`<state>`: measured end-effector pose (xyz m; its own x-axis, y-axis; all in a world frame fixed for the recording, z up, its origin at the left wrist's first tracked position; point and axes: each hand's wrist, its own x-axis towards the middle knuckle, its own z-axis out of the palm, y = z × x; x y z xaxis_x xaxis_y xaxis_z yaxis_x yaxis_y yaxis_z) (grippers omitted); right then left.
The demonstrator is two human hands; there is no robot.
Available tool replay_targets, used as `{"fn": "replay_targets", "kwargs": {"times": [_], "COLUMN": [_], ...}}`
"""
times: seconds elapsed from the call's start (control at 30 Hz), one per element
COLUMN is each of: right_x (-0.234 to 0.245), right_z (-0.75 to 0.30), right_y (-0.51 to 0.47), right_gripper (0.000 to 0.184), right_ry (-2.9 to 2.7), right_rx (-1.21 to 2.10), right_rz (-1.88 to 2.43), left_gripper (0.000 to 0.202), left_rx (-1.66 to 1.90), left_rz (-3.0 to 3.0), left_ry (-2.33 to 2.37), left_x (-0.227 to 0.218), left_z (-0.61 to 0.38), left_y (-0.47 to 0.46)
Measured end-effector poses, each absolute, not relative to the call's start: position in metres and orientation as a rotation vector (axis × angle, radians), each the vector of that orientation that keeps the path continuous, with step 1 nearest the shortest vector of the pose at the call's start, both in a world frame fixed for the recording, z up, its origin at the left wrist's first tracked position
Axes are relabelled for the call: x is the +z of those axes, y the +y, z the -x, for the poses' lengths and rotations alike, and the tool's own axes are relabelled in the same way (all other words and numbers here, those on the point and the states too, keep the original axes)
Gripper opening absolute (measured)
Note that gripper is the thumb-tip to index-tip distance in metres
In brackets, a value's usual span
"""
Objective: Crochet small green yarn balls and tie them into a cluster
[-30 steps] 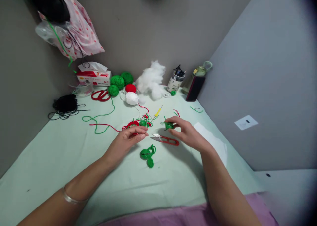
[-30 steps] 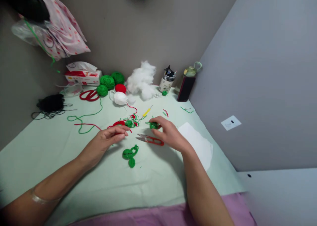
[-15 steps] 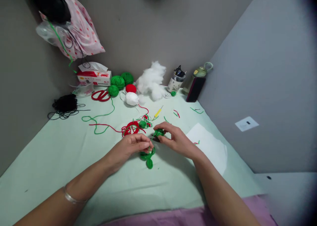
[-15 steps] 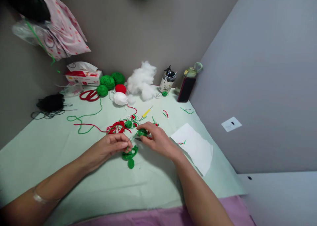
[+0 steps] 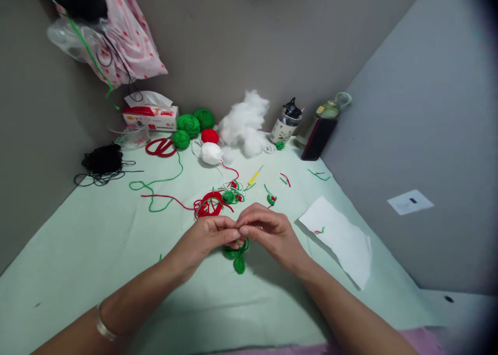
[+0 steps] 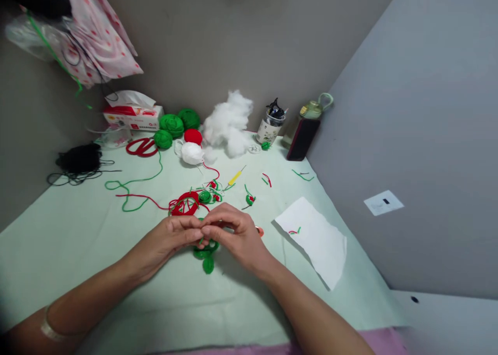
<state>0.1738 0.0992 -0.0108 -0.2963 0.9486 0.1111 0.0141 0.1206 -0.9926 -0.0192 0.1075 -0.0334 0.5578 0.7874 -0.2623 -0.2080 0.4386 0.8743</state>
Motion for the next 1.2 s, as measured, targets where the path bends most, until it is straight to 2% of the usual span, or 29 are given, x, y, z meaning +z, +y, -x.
{"fn": "replay_targets", "kwargs": {"times": [0.23,0.4,0.6,0.67,0.87,1.0,1.2], "right_x": [-0.008,-0.017,-0.026,-0.026,-0.017,-0.016,-0.021], "right_z": [-0.187,-0.182,-0.171,-0.171,-0.175,-0.178,-0.176], "right_y": [0.111,0.109,0.1,0.1,0.103,0.103,0.104], "right_gripper": [0.024,0.027,0.03,0.03,0.029,0.027,0.024], "right_ry": [-1.075,-1.248,-1.353,-1.4,-1.5,-1.503,-1.466], "right_rx": [1.472,1.505,1.659,1.62,1.234,1.166,1.149], "right_rz": [1.089,1.145,1.213,1.203,1.244,1.249,1.275], "left_gripper": [0.022,0.018,0.015,0.016,0.02,0.017,0.031], "left_rx": [0.718,0.643,0.713,0.749,0.734,0.655,0.594], "left_rz": [-0.916,-0.976,-0.98,-0.996,-1.121,-1.272,-1.388], "left_ry": [0.852,0.81,0.861,0.879,0.938,0.926,0.878], "left_x": [-0.032,-0.032,-0.023,-0.022,-0.033,-0.035,-0.024], "left_z": [0.019,0.013,0.012,0.014,0.018,0.016,0.016], "left_y": [0.107,0.101,0.101,0.103,0.109,0.109,0.104]}}
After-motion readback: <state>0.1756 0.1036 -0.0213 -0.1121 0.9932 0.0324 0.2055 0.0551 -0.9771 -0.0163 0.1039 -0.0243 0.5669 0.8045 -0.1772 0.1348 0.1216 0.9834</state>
